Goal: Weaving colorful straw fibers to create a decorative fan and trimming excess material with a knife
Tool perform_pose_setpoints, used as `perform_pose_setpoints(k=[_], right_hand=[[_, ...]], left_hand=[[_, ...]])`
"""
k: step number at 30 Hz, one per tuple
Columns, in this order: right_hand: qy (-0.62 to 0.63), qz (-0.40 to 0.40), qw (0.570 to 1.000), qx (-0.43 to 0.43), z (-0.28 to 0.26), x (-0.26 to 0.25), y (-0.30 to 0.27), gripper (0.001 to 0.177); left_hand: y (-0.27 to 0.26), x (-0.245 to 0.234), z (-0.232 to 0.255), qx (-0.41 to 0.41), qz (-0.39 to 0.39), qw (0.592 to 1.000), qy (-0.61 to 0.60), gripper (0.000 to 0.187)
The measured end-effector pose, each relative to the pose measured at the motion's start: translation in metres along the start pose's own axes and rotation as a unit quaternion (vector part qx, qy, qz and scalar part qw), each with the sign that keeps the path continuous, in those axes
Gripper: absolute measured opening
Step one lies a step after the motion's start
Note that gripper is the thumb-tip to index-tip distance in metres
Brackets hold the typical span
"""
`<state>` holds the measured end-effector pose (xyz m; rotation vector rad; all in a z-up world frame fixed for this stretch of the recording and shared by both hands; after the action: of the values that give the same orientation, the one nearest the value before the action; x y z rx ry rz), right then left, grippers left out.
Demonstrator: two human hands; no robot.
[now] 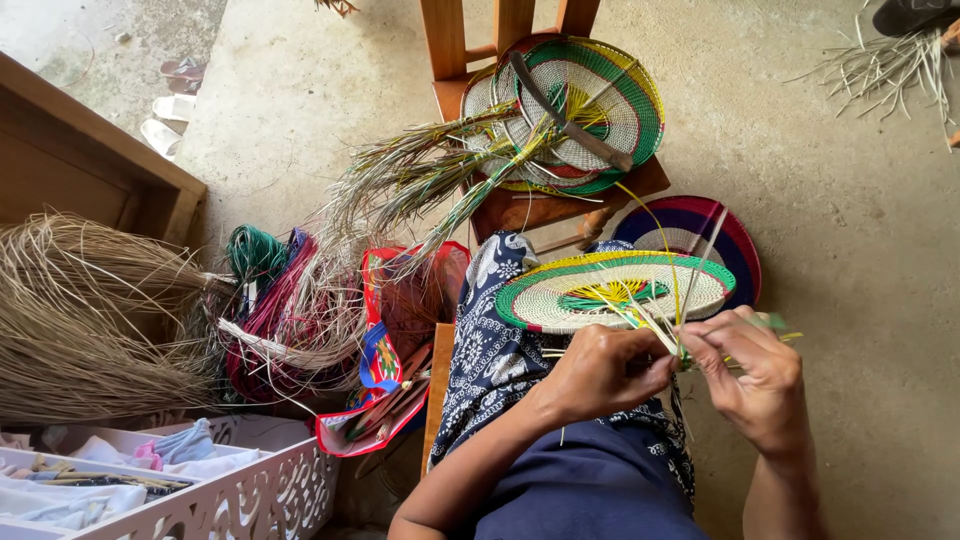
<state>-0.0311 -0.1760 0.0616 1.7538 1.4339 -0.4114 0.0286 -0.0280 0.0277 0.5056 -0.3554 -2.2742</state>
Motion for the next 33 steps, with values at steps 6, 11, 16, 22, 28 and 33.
perform_pose_setpoints(k=[6, 11, 16, 22, 28, 33], right_hand=[[0.034, 0.003, 0.995, 0.09, 0.034, 0.003, -0.002, 0.02], [0.201, -0.08, 0.971, 0.106, 0.032, 0.01, -0.001, 0.01], [0.203, -0.04, 0.976, 0.067, 0.03, 0.004, -0.005, 0.01], [0.104, -0.013, 0.994, 0.017, 0.009, -0.003, -0.005, 0.016], [0.03, 0.017, 0.994, -0.108, -0.017, -0.002, -0.008, 0.023], [0.068, 0.017, 0.994, -0.088, -0.004, -0.002, -0.013, 0.021]], left_hand=[[-0.002, 0.004, -0.006, -0.023, 0.006, 0.999, -0.027, 0.009], [-0.003, -0.001, -0.002, -0.015, 0.021, 0.999, -0.046, 0.012], [-0.005, 0.005, -0.01, -0.059, 0.01, 0.994, -0.087, 0.011], [-0.01, 0.012, -0.026, -0.127, 0.025, 0.969, -0.208, 0.014], [-0.006, 0.011, -0.035, -0.15, 0.068, 0.956, -0.241, 0.022], [-0.007, 0.014, -0.037, -0.147, 0.064, 0.95, -0.269, 0.018]])
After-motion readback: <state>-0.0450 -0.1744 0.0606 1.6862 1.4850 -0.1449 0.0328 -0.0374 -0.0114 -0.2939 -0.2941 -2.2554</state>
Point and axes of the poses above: each hand's wrist, its own y-axis towards the middle knuckle, its own x-axis out of the palm, z = x × y, the point moved 5 cm from there along y, towards the middle knuckle, and after that the axes turned 3 degrees about -z, right-handed, at the moved point
